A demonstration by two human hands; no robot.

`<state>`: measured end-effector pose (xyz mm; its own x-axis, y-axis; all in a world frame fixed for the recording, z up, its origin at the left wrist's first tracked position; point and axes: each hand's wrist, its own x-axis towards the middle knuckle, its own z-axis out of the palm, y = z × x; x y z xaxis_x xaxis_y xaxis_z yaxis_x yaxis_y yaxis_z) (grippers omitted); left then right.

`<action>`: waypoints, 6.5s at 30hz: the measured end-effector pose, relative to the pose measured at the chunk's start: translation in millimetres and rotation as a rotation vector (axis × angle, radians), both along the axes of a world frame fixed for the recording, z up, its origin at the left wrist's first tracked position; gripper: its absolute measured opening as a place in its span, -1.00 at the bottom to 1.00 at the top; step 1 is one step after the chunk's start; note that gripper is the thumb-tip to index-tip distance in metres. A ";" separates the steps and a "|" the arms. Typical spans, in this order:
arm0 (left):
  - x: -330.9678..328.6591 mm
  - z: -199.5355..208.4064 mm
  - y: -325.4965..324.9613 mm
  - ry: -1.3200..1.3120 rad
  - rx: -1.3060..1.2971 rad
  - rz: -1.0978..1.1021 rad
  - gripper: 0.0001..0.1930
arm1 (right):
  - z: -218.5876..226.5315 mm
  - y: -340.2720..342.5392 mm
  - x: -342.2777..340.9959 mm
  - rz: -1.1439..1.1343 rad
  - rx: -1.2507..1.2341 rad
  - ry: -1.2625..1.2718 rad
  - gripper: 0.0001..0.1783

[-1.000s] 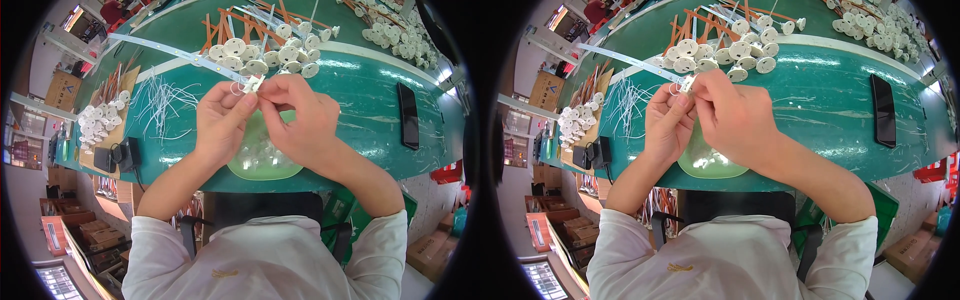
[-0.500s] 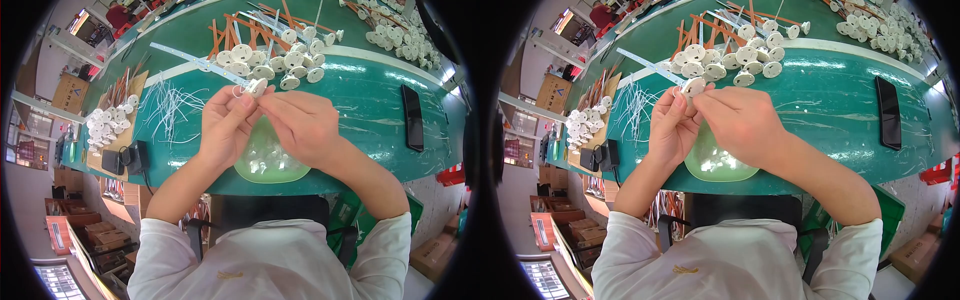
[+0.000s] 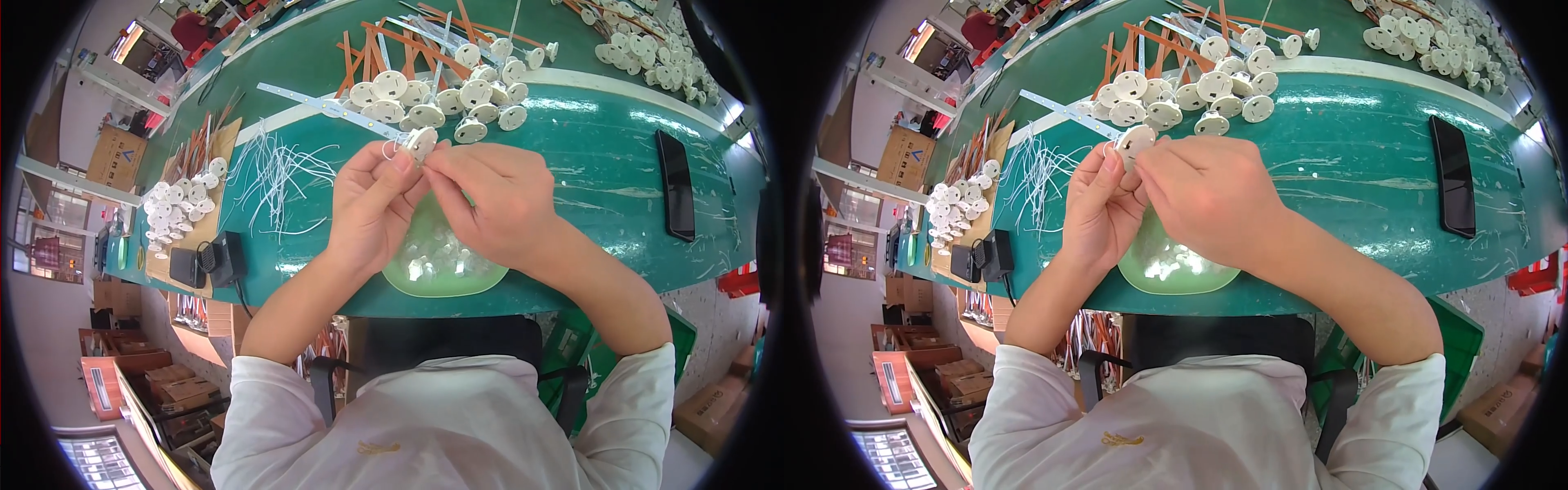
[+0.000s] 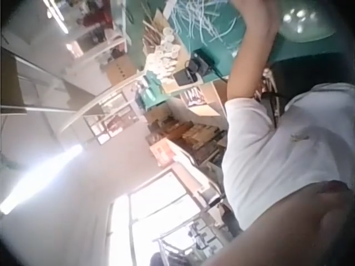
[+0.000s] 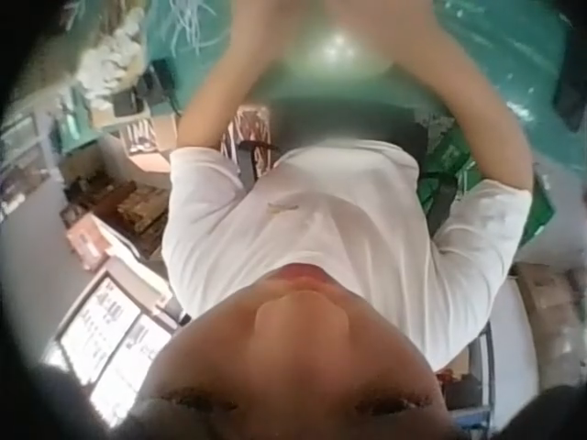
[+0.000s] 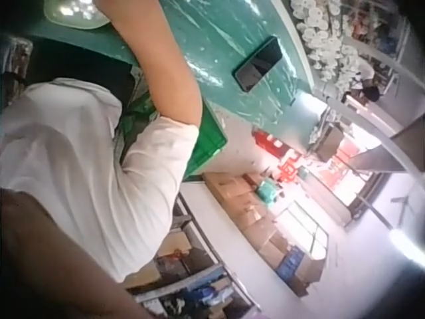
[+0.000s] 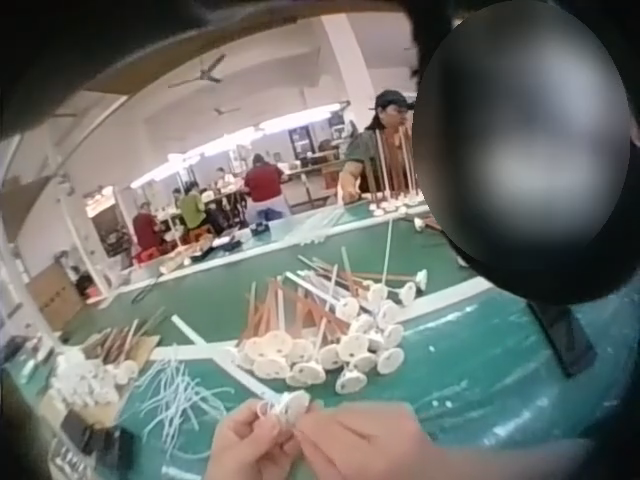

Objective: Assembling small plastic components with LED light strips at a factory workstation.

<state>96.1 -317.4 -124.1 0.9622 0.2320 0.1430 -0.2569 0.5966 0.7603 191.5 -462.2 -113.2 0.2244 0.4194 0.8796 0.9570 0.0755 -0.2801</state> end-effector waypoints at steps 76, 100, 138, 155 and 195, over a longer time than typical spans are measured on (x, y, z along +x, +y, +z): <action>-126.1 136.6 312.9 0.783 2.235 1.248 -0.58 | -4.7 -4.2 7.0 0.261 -0.383 -0.098 -0.97; 41.2 61.4 151.4 0.143 2.395 0.593 -0.69 | -5.7 -5.4 7.6 0.271 -0.393 -0.069 -0.90; -10.1 23.8 -9.9 0.032 0.518 0.099 -0.88 | 8.4 -8.9 10.0 0.169 0.041 0.114 -0.75; -5.7 13.8 1.5 -0.165 0.357 -0.007 -0.86 | 12.0 -8.4 5.9 0.196 0.106 0.131 -0.70; 15.7 17.6 21.1 0.073 0.186 -0.136 -0.51 | -4.7 -15.6 11.8 0.547 -0.765 0.061 -0.78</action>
